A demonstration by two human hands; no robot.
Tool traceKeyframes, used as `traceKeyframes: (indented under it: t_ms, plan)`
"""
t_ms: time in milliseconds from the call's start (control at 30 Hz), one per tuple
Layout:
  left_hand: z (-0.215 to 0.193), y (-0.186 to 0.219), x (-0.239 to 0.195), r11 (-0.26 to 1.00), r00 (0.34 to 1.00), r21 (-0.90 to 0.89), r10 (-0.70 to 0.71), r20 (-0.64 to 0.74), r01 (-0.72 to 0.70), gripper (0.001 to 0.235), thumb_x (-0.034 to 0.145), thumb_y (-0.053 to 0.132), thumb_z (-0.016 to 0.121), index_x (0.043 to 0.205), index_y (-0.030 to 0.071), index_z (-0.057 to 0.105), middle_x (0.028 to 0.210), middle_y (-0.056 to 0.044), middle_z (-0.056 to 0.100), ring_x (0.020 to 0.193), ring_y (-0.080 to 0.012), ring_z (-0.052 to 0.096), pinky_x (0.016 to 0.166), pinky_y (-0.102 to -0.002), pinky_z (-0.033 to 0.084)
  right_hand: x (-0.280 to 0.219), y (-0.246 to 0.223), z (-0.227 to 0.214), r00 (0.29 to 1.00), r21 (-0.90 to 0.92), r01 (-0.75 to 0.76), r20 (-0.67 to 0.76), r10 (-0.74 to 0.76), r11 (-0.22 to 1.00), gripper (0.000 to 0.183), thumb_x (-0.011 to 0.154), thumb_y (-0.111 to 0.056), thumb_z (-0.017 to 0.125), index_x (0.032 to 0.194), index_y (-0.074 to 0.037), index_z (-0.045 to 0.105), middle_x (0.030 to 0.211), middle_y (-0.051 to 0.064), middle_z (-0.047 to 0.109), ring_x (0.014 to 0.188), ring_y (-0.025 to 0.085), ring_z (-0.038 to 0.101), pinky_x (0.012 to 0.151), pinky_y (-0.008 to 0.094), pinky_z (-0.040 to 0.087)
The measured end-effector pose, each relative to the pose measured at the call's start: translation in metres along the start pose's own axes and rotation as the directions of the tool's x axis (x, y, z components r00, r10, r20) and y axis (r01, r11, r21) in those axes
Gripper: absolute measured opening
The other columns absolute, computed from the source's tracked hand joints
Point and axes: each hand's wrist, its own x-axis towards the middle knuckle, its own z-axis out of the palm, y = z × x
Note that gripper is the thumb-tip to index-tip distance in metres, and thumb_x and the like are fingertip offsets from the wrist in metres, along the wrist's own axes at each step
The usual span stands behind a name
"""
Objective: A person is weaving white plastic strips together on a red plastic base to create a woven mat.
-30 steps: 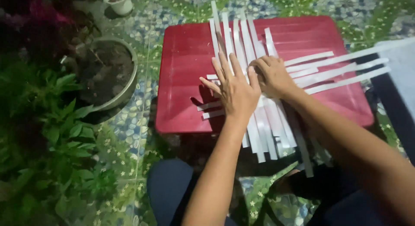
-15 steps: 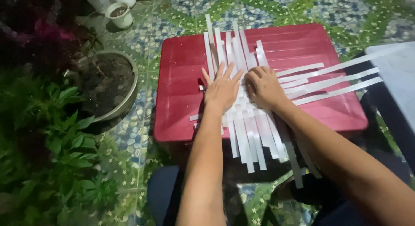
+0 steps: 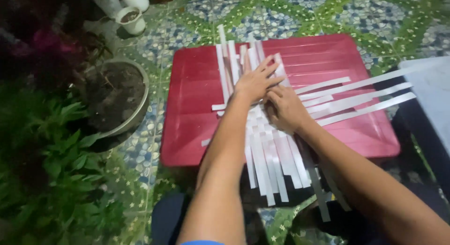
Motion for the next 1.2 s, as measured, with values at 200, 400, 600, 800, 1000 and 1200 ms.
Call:
traceKeyframes:
  t_ms: [200,400,600,800,1000,1200]
  plan:
    - [-0.004,-0.011,-0.008,0.988,0.980,-0.141,-0.035,0.197,0.063,0.062,0.086,0.007,0.044,0.130,0.048,0.029,0.143,0.012,0.021,0.135,-0.0164,0.005,0.101,-0.069,0.011,0.005,-0.004,-0.008,0.999,-0.010,0.009,0.040,-0.009,1.000,0.014,0.068,-0.011,0.055,0.082,-0.010,0.052,0.085,0.009,0.054,0.080,0.030,0.054,0.070,0.040,0.041]
    - [0.017,-0.019,-0.015,0.890,0.981,-0.425,-0.107,0.160,0.166,0.054,0.091,0.011,0.034,0.133,0.045,0.029,0.145,0.010,0.020,0.135,-0.0196,0.016,0.107,-0.059,0.011,0.006,-0.015,0.003,0.900,-0.241,-0.250,0.299,0.317,0.938,0.031,0.072,-0.024,0.054,0.101,-0.013,0.050,0.099,0.005,0.051,0.098,0.026,0.049,0.080,0.044,0.042]
    - [0.007,-0.021,-0.017,0.883,0.978,-0.433,-0.109,0.180,0.178,0.049,0.093,0.016,0.032,0.132,0.046,0.032,0.145,0.013,0.017,0.137,-0.0184,0.006,0.109,-0.055,0.009,0.001,-0.021,0.024,0.864,-0.205,-0.428,0.195,0.465,0.880,0.030,0.074,-0.019,0.048,0.103,-0.017,0.048,0.103,0.003,0.048,0.102,0.024,0.046,0.084,0.048,0.039]
    - [0.008,-0.027,-0.015,0.835,0.974,-0.512,-0.117,0.194,0.202,0.049,0.092,0.014,0.033,0.129,0.047,0.036,0.145,0.013,0.021,0.136,-0.0197,0.013,0.110,-0.054,0.005,0.008,-0.029,0.016,0.866,-0.270,-0.408,0.187,0.463,0.872,0.032,0.066,-0.016,0.056,0.098,-0.018,0.051,0.100,0.001,0.049,0.102,0.024,0.046,0.081,0.044,0.037]
    - [0.003,-0.036,-0.013,0.908,0.979,-0.400,-0.046,0.198,0.124,0.052,0.091,0.013,0.033,0.130,0.048,0.034,0.144,0.013,0.023,0.135,-0.0185,0.019,0.109,-0.051,0.013,0.014,-0.036,0.009,0.885,-0.194,-0.386,0.199,0.421,0.902,0.023,0.071,-0.012,0.052,0.092,-0.021,0.050,0.099,0.000,0.049,0.099,0.025,0.048,0.084,0.046,0.035]
    - [-0.008,-0.036,-0.022,0.936,0.976,-0.336,-0.028,0.214,0.101,0.049,0.092,0.019,0.035,0.131,0.048,0.030,0.145,0.014,0.019,0.136,-0.0201,0.013,0.106,-0.060,0.008,0.017,-0.037,0.007,0.869,-0.185,-0.400,0.236,0.436,0.898,0.026,0.074,-0.021,0.057,0.099,-0.024,0.049,0.096,0.000,0.047,0.094,0.025,0.049,0.086,0.048,0.034]
